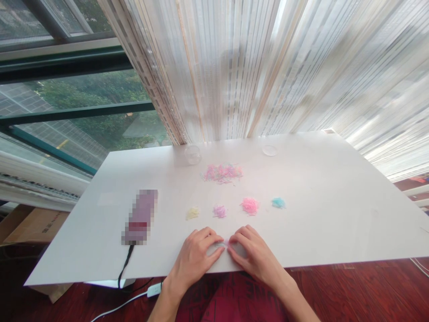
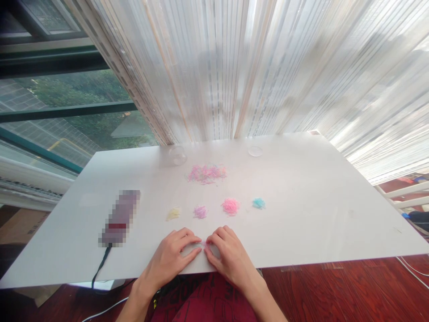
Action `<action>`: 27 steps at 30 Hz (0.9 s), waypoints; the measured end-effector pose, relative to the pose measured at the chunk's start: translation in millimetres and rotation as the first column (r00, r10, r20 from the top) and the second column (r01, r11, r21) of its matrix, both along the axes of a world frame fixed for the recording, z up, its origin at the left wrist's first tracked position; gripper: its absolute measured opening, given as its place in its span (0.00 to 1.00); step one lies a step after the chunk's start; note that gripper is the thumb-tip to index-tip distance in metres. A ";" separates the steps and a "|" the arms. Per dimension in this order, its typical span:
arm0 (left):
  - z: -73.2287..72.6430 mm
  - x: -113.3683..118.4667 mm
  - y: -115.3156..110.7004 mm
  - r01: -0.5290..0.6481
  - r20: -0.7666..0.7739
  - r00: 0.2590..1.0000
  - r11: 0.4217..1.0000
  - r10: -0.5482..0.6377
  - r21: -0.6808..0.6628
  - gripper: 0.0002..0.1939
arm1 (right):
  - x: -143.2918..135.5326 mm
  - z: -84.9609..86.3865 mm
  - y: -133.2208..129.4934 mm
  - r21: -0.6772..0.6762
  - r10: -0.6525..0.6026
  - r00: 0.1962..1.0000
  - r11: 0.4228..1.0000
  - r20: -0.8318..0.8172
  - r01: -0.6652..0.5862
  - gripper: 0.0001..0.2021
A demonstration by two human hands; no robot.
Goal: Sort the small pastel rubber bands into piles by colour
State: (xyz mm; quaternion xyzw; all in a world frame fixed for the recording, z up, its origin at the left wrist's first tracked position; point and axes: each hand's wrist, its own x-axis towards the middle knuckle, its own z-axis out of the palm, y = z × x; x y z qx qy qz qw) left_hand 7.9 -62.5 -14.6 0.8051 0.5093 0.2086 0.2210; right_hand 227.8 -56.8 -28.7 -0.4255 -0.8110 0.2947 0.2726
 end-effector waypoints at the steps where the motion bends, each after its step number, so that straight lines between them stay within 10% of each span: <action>1: -0.5 0.1 0.2 -0.001 -0.010 1.000 1.000 0.001 0.000 0.09 | -0.3 -0.2 0.2 0.004 -0.003 1.000 1.000 0.006 0.003 0.08; 27: 2.7 7.6 2.3 -0.060 0.185 0.981 0.997 0.067 -0.045 0.07 | 2.4 -5.0 1.4 0.032 -0.027 0.994 0.999 -0.108 0.030 0.07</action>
